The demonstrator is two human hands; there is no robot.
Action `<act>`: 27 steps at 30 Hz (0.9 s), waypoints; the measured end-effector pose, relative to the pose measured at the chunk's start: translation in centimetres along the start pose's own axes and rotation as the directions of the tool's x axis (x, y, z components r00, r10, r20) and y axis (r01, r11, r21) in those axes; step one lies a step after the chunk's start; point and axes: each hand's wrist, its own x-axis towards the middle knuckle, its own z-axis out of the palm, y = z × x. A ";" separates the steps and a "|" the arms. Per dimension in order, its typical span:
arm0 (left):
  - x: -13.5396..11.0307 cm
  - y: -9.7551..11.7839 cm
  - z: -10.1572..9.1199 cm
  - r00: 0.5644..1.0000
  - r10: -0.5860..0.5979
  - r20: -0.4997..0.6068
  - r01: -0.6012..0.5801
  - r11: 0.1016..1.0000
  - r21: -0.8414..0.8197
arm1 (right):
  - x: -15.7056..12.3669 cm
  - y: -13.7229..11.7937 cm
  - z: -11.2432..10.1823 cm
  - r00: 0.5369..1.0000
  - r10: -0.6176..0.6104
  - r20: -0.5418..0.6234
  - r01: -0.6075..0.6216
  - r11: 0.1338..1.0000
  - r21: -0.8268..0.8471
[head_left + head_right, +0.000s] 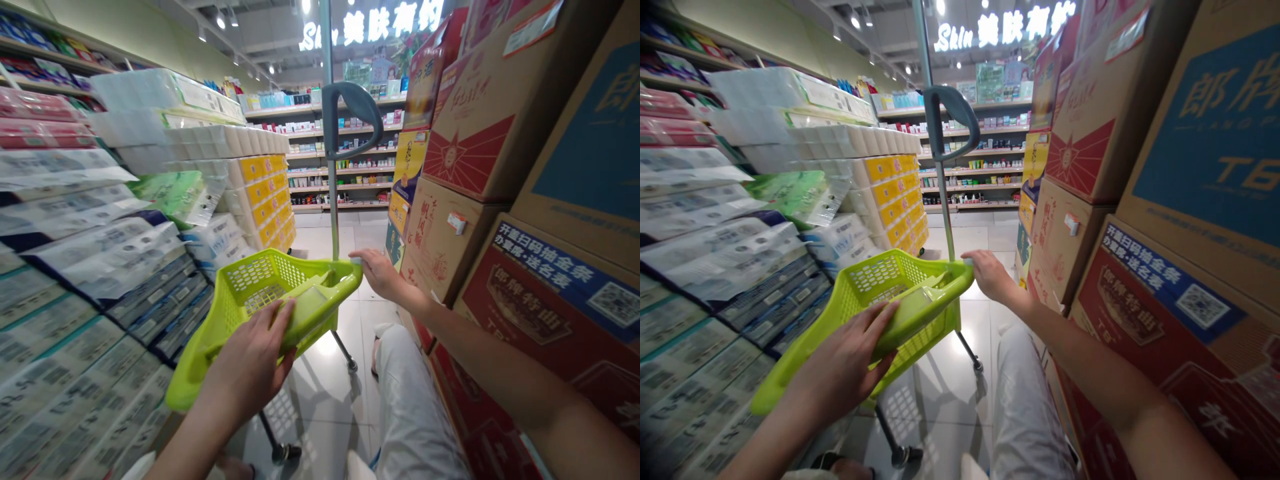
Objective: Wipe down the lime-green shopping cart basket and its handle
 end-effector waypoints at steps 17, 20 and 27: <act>-3.1 -5.1 -2.2 0.990 0.129 -0.055 -0.134 0.986 -0.103 | -1.5 -1.4 0.8 0.993 0.121 0.003 -0.108 0.879 0.465; -4.1 -6.3 -2.5 0.991 0.081 -0.106 -0.097 0.982 -0.160 | -1.8 -2.1 1.6 0.970 0.236 0.052 -0.223 0.794 0.566; -5.5 -9.2 -2.9 0.979 0.124 -0.161 -0.143 0.984 -0.111 | -0.3 -5.5 4.7 0.798 0.553 0.240 -0.472 0.325 0.820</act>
